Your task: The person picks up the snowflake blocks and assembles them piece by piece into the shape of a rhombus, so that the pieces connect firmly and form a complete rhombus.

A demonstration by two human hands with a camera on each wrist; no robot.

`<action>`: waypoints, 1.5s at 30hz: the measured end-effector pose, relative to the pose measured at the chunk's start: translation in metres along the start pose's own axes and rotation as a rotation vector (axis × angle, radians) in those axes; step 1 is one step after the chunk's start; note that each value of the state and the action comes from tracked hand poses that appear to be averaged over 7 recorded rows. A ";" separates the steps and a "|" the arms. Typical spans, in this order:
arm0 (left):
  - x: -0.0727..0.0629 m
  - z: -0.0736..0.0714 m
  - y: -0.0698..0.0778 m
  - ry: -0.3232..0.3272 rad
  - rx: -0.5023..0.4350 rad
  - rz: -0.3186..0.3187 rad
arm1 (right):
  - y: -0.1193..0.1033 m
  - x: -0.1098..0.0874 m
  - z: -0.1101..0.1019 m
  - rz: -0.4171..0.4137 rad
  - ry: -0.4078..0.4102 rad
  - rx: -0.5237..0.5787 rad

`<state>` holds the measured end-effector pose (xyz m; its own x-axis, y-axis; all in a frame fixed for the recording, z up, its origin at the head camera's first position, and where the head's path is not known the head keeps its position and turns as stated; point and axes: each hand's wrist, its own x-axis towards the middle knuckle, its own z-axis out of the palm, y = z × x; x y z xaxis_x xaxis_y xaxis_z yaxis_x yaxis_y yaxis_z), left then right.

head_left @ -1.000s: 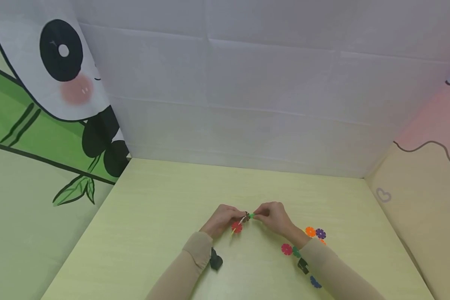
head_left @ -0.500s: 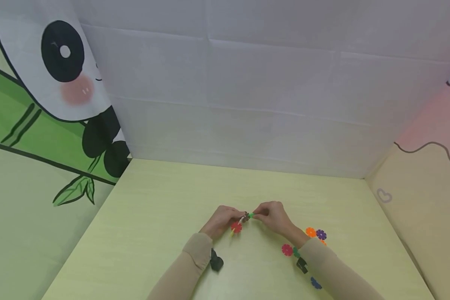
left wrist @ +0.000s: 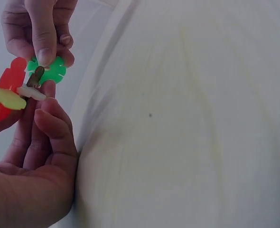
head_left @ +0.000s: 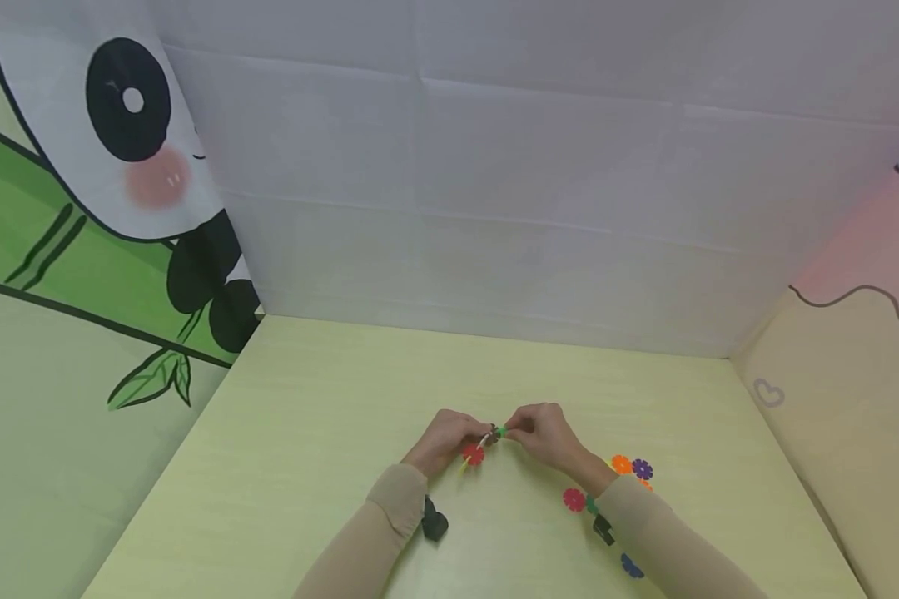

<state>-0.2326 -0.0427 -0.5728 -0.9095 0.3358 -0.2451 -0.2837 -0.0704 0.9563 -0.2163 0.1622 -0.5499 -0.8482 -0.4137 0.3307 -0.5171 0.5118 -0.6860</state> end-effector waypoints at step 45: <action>-0.010 -0.004 -0.009 -0.144 0.105 0.055 | -0.001 -0.003 -0.003 0.009 -0.099 0.017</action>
<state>-0.2221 -0.0493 -0.5793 -0.8678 0.4655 -0.1740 -0.1945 0.0040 0.9809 -0.2136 0.1648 -0.5482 -0.8371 -0.4818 0.2590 -0.5065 0.5038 -0.6997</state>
